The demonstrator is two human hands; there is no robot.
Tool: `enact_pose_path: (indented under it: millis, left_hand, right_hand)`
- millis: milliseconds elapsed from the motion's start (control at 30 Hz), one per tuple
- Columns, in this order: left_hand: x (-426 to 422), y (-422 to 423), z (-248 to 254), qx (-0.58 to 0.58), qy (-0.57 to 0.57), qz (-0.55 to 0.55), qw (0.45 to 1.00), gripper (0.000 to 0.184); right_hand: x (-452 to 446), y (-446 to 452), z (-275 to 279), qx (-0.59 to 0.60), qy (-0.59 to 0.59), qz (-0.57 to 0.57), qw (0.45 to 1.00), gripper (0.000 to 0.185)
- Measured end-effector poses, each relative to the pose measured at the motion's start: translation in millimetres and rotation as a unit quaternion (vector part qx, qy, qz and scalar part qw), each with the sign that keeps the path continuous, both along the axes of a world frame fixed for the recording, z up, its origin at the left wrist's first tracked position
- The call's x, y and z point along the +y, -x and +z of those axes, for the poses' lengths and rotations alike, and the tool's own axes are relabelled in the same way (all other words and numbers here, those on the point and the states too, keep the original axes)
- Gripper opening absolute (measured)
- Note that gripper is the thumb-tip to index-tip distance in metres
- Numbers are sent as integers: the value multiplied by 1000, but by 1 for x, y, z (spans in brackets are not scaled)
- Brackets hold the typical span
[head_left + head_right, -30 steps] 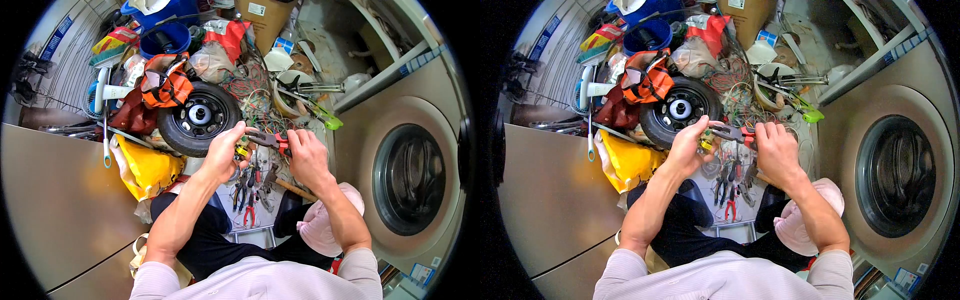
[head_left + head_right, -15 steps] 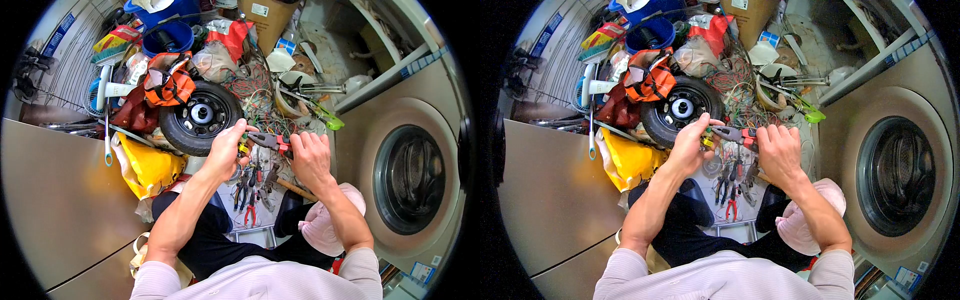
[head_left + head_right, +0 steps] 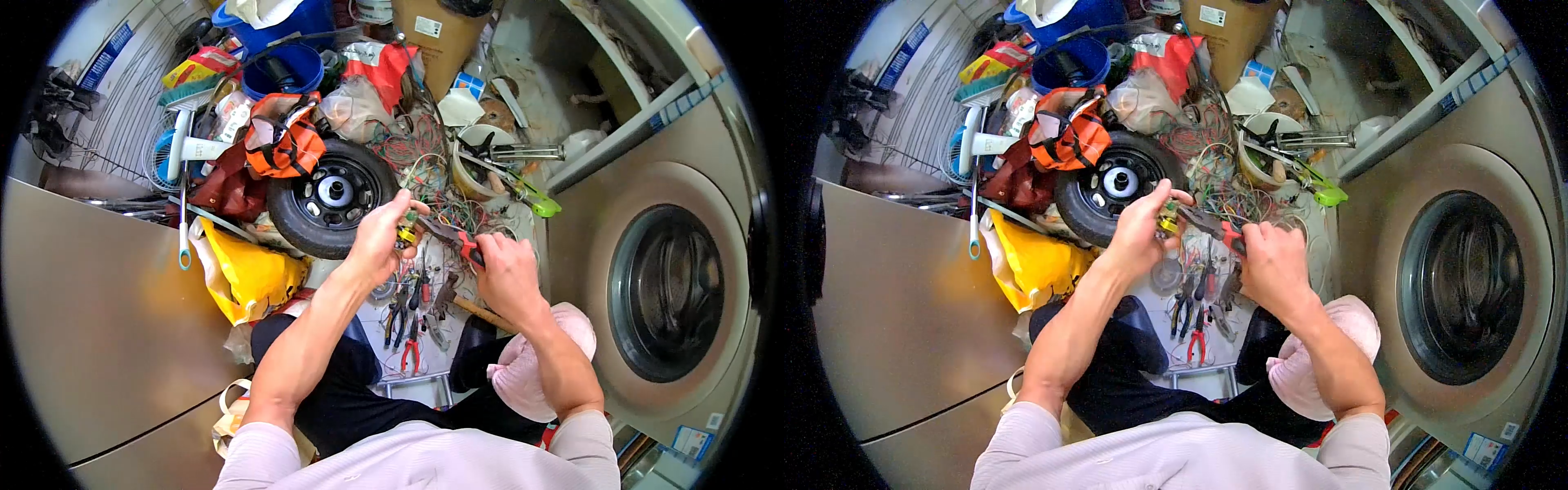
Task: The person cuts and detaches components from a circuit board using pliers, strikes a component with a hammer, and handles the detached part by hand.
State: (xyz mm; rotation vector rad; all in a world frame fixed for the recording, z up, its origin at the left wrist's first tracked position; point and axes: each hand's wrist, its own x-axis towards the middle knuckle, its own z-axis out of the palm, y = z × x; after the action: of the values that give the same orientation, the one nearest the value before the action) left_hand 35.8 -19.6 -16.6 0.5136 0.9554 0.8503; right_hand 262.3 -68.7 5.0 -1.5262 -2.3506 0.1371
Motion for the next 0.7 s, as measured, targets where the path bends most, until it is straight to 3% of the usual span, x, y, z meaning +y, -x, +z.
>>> enact_pose_path:
  millis: [33, 100, 133, 200, 267, 333, 600, 700]
  left_hand:
    - [1, 0, 1, -14, 26, 23, 999, 41]
    - [4, 3, -4, -67, 47, 45, 996, 41]
    - [5, 2, -4, -66, 46, 47, 996, 41]
    - [6, 1, -4, -128, 59, 48, 989, 43]
    - [9, 0, -10, -155, 67, 41, 985, 45]
    - [10, -3, -10, -214, 48, 17, 975, 45]
    - [16, -9, -1, -227, 11, 58, 972, 45]
    - [17, -8, -4, -244, 18, 54, 968, 45]
  right_hand:
    - [2, -4, -1, 0, 0, -1, 1000, 16]
    - [7, -13, -4, 143, 85, -8, 986, 15]
    - [9, -11, 6, 145, 84, -5, 986, 15]
    - [8, -9, 30, 259, 327, -67, 906, 19]
    - [7, -12, 18, 306, 340, -41, 888, 23]
    - [7, -13, 17, 356, 514, -50, 779, 22]
    - [2, -15, 22, 416, 599, -2, 684, 26]
    - [2, -16, 21, 398, 587, 3, 705, 28]
